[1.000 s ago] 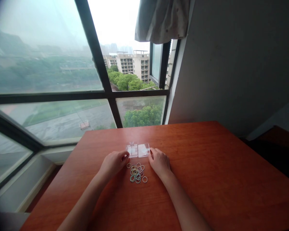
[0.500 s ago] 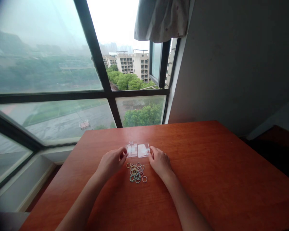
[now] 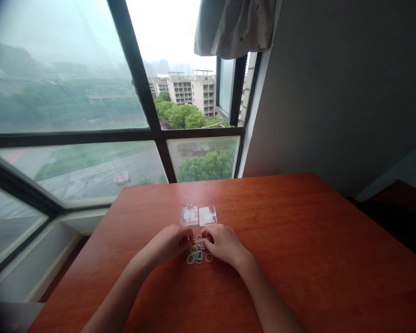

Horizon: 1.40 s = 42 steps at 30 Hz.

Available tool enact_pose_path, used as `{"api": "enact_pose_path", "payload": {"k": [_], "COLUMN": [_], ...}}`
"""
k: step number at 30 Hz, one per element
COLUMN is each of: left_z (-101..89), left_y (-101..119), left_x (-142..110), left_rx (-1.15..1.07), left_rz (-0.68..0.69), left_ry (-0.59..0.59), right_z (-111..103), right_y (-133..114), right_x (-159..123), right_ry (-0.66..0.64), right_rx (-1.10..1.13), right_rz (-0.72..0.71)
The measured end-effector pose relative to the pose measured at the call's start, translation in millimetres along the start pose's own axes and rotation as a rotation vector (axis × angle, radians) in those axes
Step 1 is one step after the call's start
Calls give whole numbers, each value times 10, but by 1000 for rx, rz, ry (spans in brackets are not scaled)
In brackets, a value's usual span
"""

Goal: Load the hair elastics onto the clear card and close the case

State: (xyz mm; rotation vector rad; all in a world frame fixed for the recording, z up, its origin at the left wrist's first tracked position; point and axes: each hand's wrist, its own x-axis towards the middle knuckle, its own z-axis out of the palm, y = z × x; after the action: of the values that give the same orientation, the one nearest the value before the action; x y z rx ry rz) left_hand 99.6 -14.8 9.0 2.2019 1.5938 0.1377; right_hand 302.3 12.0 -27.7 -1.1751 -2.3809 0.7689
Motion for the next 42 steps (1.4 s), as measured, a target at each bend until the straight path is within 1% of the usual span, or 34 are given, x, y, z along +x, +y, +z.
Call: {"api": "enact_pose_path", "payload": {"k": [2,5,9,16,20,24,33,42], "left_z": [-37,-90,-89,-12,-8,20,113,67], "left_y": [-16,-48,-66,-52,-100,-156,-223,-190], "left_x": [-8,-17,-11,18,23,34,85,67], "left_rx": [-10,30,87,36,84,107,98,100], "left_rz": [0,-55,-110,-12,-22,10,27,27], "left_ry": [17,51,25,1,75,132,154,155], "right_z": [-9,-35,-64,-35,-17,1,21,33], "right_y": [11,41,94,138,105,52,30,44], "right_x": [7,12,9,16,18,9,-11,-13], "right_ry": [6,31,44,44,62,48,2,9], "right_rx": [7,0,-37,-43,-15,44,78,65], "right_rz": [-2,7,31,33,8,-35,-47,-59]}}
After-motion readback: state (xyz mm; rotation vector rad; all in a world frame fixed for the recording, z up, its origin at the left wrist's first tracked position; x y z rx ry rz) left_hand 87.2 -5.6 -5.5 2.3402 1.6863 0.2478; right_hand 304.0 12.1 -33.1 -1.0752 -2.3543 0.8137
